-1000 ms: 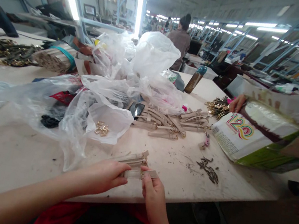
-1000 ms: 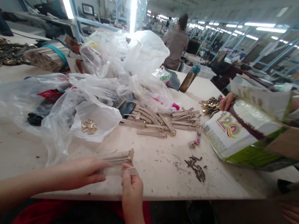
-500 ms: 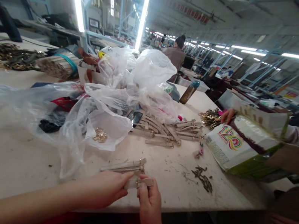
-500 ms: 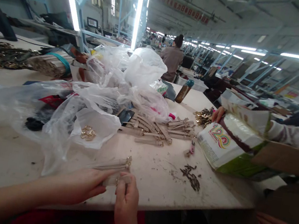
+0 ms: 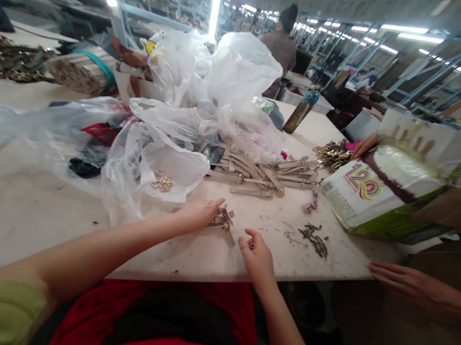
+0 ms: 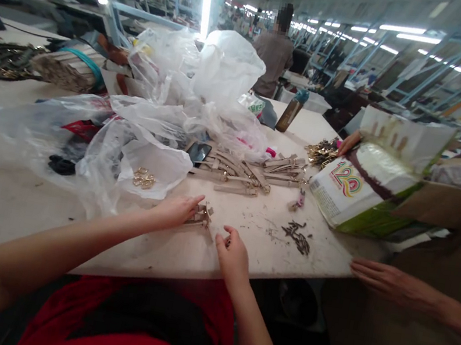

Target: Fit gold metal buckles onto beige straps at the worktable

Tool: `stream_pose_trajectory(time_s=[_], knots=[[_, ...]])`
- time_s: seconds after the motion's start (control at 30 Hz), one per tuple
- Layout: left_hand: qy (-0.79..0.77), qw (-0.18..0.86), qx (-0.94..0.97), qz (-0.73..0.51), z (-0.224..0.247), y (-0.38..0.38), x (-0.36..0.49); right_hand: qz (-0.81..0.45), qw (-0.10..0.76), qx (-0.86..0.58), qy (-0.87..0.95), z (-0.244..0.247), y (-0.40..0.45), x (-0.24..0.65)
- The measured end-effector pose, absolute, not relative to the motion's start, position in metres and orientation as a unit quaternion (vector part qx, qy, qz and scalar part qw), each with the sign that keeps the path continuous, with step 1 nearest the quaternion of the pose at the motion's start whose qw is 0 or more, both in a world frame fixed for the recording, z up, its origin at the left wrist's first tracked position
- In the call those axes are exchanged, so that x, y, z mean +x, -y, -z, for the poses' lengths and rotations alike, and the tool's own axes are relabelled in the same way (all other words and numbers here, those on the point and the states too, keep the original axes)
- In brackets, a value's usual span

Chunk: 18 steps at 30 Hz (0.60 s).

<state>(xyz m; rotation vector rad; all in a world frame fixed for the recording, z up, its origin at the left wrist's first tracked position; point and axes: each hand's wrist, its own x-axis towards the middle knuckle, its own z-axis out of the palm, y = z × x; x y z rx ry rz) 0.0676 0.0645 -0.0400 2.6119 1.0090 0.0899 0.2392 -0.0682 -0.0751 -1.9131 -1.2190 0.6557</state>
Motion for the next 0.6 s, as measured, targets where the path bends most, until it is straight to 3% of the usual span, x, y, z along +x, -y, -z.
stream_pose_trajectory(time_s=[0.27, 0.47, 0.6], knots=[[-0.321, 0.146, 0.935, -0.020, 0.042, -0.069, 0.052, -0.298, 0.411, -0.691, 0.514, 0.076, 0.041, 0.229], [-0.290, 0.103, 0.950, -0.046, 0.029, -0.112, 0.113, -0.237, 0.507, -0.716, 0.417, 0.069, 0.039, 0.253], [-0.234, 0.046, 0.971, -0.030, 0.056, -0.141, 0.185, -0.217, 0.617, -0.694, 0.302, 0.108, 0.019, 0.254]])
